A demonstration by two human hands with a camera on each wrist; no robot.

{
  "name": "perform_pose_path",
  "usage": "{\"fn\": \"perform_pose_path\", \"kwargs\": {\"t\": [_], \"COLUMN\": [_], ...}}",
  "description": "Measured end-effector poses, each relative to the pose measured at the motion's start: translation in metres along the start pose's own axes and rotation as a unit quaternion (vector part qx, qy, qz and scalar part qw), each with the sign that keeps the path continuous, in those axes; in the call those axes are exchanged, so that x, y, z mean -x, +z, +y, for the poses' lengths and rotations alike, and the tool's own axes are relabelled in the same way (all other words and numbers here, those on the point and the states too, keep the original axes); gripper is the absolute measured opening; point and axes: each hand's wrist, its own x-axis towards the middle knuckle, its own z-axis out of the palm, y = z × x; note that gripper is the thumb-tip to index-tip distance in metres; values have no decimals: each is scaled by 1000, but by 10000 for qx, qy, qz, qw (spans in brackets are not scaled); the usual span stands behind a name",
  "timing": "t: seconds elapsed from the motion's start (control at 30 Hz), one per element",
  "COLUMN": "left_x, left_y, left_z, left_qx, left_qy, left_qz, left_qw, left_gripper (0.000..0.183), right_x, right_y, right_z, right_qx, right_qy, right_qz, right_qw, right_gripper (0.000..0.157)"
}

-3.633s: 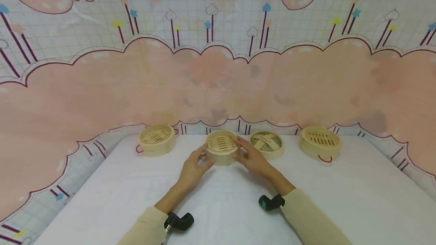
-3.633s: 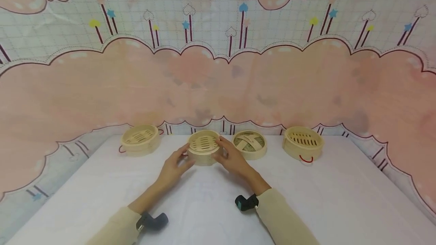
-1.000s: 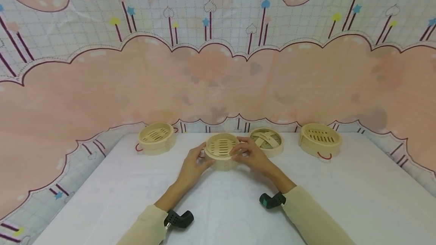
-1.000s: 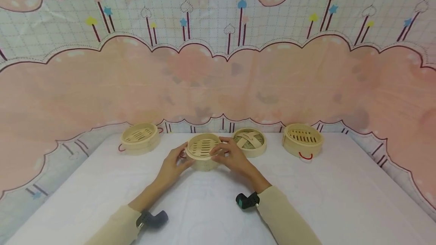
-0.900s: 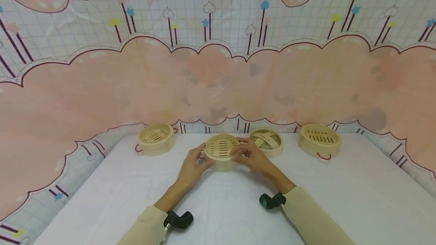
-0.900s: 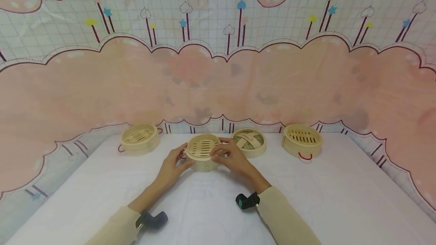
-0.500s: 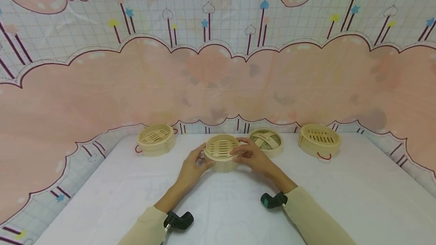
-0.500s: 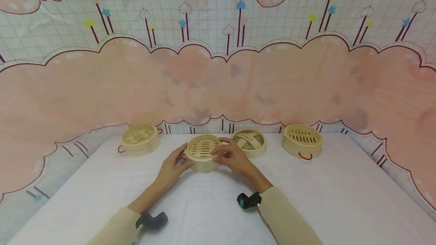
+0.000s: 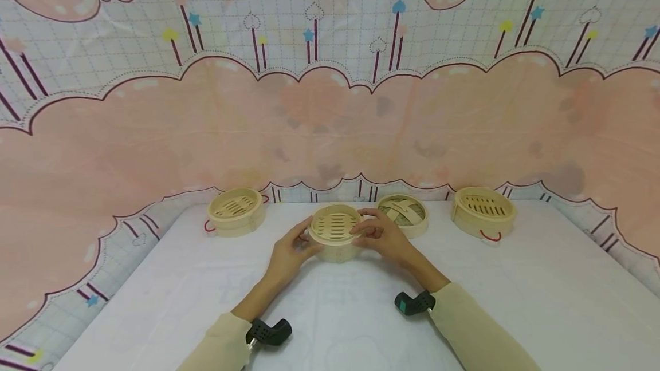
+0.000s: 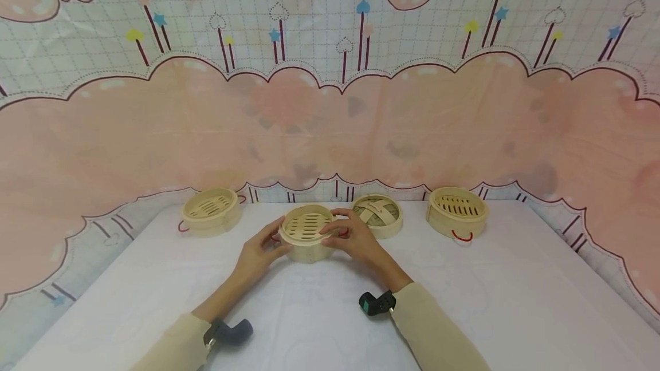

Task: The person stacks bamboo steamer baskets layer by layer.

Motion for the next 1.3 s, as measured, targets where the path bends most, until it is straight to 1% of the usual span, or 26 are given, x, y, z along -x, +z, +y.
{"fn": "perform_pose_path", "kwargs": {"t": [0.07, 0.17, 0.23, 0.3, 0.43, 0.53, 0.63, 0.77, 0.83, 0.93, 0.97, 1.03, 1.07, 1.2, 1.3], "left_x": [0, 1, 2, 5, 10, 14, 17, 19, 21, 25, 26, 28, 28, 30, 32], "left_y": [-1, -4, -6, -10, -18, -26, -35, -44, -48, -52, -53, -55, -55, -58, -62], "left_z": [1, 2, 3, 4, 8, 20, 37, 51, 53, 57, 57, 51, 48, 32, 30], "left_qx": [45, 140, 280, 395, 536, 550, 494, 294, 239, 145, 117, 63, 20, -27, 17], "left_qy": [-52, -241, -383, -436, -249, 31, 194, 190, 239, 469, 545, 609, 615, 481, 501], "left_qz": [30, 128, 182, 183, 78, 5, -76, -126, -86, 19, 63, 153, 184, 234, 211], "left_qw": [10000, 9995, 9987, 9981, 9982, 9985, 9986, 9993, 9994, 9988, 9984, 9980, 9979, 9986, 9985], "left_gripper": [66, 65, 63, 60, 55, 54, 54, 56, 57, 60, 61, 63, 64, 63, 63], "right_x": [-2, -4, -4, -3, 0, 0, 0, 0, 0, 4, 4, 7, 7, 6, 5], "right_y": [2, 4, 5, 6, 7, 9, 10, 14, 15, 15, 15, 15, 15, 17, 21], "right_z": [8, 18, 20, 19, 13, 8, 2, -8, -21, -45, -52, -63, -65, -68, -64], "right_qx": [126, 250, 283, 307, 352, 302, 192, -95, -193, -230, -236, -268, -272, -308, -292], "right_qy": [-70, -93, -51, 40, 65, -9, 22, 75, 103, 115, 88, 20, 10, 3, -28], "right_qz": [119, 210, 231, 243, 270, 296, 348, 341, 288, 206, 184, 165, 153, 94, 65], "right_qw": [9998, 9994, 9993, 9992, 9990, 9991, 9992, 9993, 9993, 9995, 9995, 9995, 9995, 9995, 9995], "right_gripper": [18, 15, 15, 14, 15, 15, 16, 17, 17, 17, 17, 17, 17, 17, 16]}}
